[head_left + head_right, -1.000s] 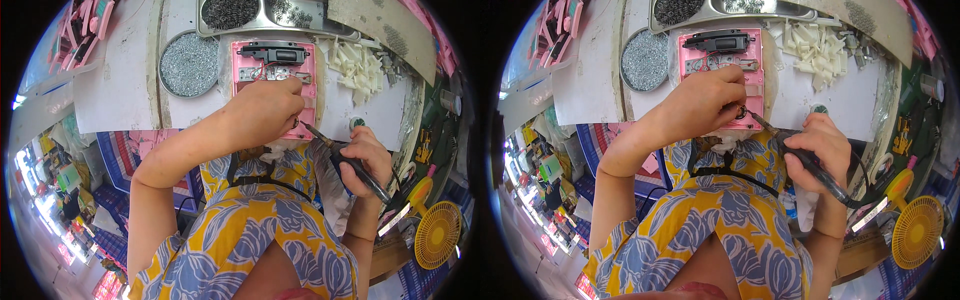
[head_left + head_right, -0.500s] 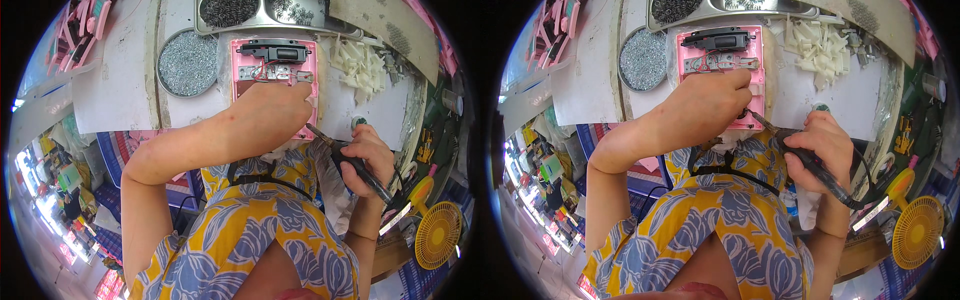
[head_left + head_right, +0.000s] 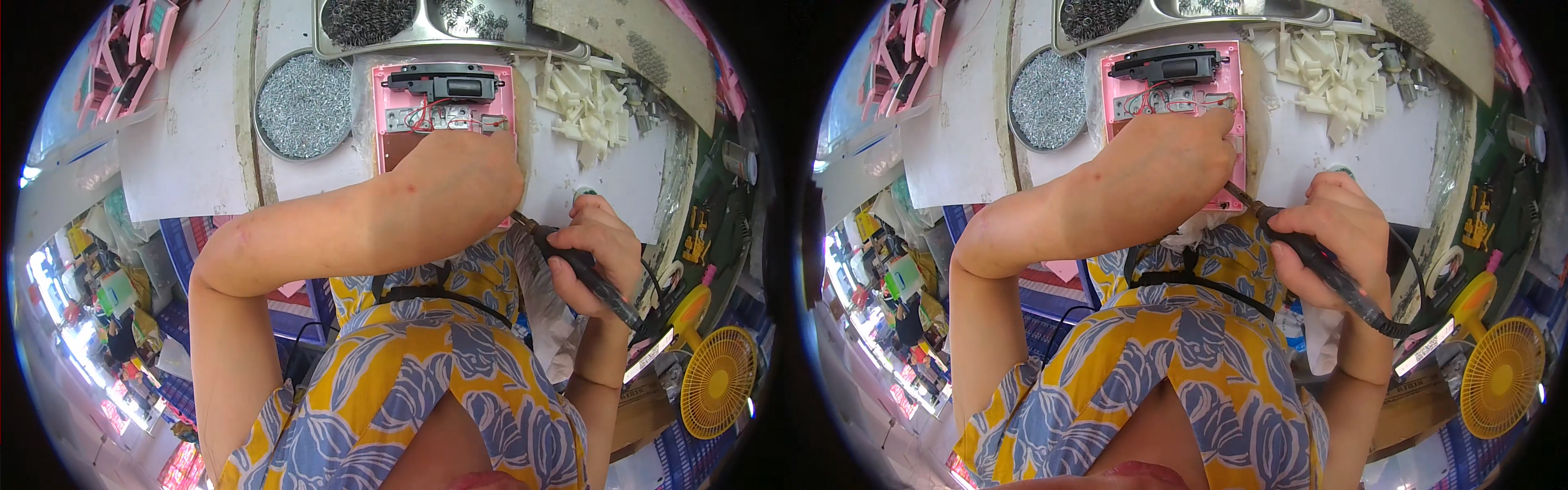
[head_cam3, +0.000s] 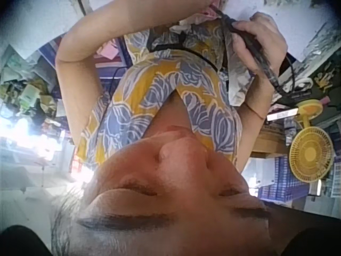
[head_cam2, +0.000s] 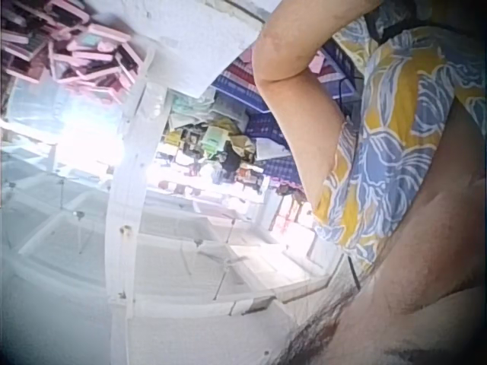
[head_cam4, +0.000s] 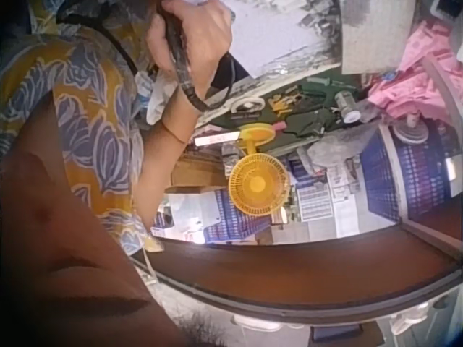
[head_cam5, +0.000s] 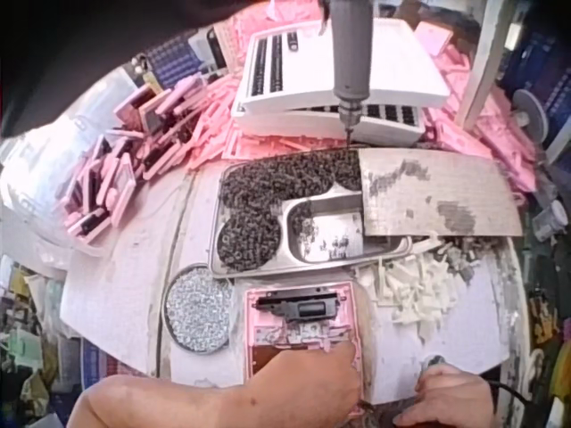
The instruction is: Assembling components into a pink toy housing using a soldering iron and an electric screwdriver.
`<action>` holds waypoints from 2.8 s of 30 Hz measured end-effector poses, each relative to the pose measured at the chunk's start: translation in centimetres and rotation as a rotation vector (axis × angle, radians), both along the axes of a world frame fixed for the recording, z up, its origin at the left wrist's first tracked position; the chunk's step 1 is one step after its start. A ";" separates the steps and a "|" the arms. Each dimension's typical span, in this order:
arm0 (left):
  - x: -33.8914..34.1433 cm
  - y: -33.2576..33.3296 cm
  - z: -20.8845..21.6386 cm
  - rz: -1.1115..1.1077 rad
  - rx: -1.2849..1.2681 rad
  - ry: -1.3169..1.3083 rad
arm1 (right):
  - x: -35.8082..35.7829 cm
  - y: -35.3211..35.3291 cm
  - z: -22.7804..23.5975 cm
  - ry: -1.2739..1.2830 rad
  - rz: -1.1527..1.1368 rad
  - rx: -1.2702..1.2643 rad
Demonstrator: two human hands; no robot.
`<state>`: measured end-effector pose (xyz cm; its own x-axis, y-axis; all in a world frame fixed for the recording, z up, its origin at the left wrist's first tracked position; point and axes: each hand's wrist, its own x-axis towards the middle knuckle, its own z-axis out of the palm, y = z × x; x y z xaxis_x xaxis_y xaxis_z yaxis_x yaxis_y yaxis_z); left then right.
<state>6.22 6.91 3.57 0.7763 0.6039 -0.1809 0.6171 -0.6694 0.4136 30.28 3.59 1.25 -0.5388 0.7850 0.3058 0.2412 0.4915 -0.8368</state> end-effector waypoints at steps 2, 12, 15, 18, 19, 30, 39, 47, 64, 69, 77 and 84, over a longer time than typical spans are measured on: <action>0.1 0.0 0.0 -0.007 0.009 -0.002 | 0.0 0.0 0.1 -0.015 0.003 -0.012; -0.3 -0.1 -0.5 -0.077 0.113 -0.145 | 1.4 -0.4 1.3 -0.006 -0.020 -0.033; -0.3 -0.2 -0.5 -0.072 0.118 -0.123 | 2.0 -0.8 1.4 0.004 -0.046 -0.029; -0.4 -0.1 -0.3 -0.086 0.101 -0.117 | 2.6 -0.9 1.4 0.007 -0.053 -0.028; -0.4 -0.1 -0.4 -0.058 0.078 -0.111 | 2.7 -0.9 1.5 0.004 -0.052 -0.023; -2.6 -2.4 -4.9 0.366 -0.096 -0.634 | 3.6 -0.6 1.4 0.066 -0.104 0.022; -2.3 -2.1 -5.2 0.346 -0.124 -0.628 | 3.6 -0.3 1.6 0.046 -0.099 0.026; -2.0 -2.1 -4.7 0.177 0.057 -0.299 | 2.5 -0.2 1.6 0.030 -0.051 0.005; -1.9 -1.9 -3.9 0.086 0.112 -0.158 | 0.4 -0.2 1.0 0.007 0.012 -0.002; -1.8 -2.2 -4.3 0.099 0.142 -0.187 | 0.2 0.0 0.7 0.011 0.026 -0.001; -1.7 -2.2 -4.2 0.096 0.164 -0.169 | 0.1 0.1 0.7 0.001 0.040 -0.012; -1.6 -2.2 -4.1 0.082 0.182 -0.153 | 0.2 0.1 0.5 -0.029 0.063 0.001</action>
<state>4.60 4.73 -0.52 0.7335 0.6777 0.0523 0.6119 -0.6919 0.3832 30.49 3.68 1.73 -0.5956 0.7492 0.2897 0.2345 0.5071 -0.8294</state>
